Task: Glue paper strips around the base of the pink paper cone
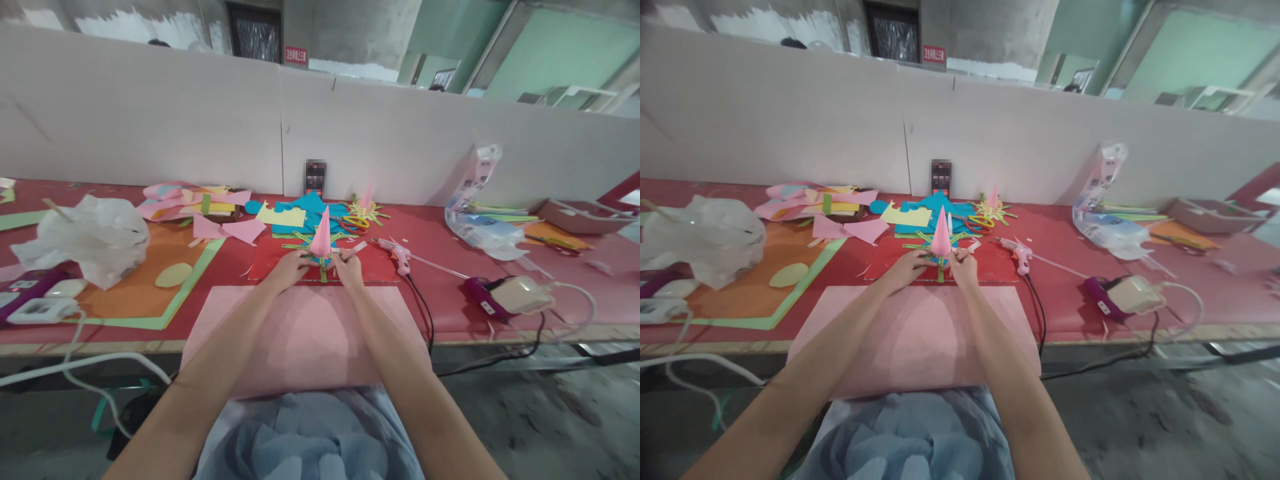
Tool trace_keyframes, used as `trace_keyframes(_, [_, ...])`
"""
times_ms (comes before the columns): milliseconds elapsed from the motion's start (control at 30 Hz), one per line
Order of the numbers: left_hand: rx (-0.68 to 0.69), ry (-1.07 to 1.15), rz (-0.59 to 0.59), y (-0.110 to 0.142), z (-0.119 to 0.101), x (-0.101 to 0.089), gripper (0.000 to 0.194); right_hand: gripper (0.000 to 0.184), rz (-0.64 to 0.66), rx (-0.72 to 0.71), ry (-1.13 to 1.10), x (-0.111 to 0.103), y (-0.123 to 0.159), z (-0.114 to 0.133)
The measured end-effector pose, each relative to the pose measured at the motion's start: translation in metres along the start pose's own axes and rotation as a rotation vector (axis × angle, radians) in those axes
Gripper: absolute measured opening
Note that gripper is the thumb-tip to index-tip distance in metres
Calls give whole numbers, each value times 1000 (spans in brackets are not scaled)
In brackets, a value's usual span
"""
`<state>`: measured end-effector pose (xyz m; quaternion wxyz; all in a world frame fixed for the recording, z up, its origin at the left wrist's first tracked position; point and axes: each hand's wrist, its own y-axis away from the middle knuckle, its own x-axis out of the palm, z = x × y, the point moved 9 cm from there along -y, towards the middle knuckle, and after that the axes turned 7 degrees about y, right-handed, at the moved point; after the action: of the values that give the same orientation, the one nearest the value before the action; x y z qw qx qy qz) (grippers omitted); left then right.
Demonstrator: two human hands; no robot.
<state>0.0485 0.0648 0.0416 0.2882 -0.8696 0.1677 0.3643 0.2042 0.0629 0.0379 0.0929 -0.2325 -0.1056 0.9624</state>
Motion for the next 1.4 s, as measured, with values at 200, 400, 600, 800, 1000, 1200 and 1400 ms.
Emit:
trace_keyframes(200, [-6,-4,3,1,-2,-1,32,28,-35,-16,35,-2,0,1])
trace_keyframes(400, [1,2,5,0,-1,0,33,29,-35,-9,2,-2,0,0])
trace_keyframes(600, [-10,0,15,0,1,1,35,30,31,5,-37,4,1,0])
trace_keyframes(800, [-19,-3,14,0,0,0,33,30,40,15,-29,6,1,-2])
trace_keyframes(1000, [-20,4,12,0,0,0,33,30,43,15,-66,5,1,0])
trace_keyframes(1200, [-10,9,11,1,-1,-1,34,27,18,6,-3,3,0,-1])
trace_keyframes(1400, [-10,4,16,0,1,1,33,29,-17,19,20,1,-2,-4])
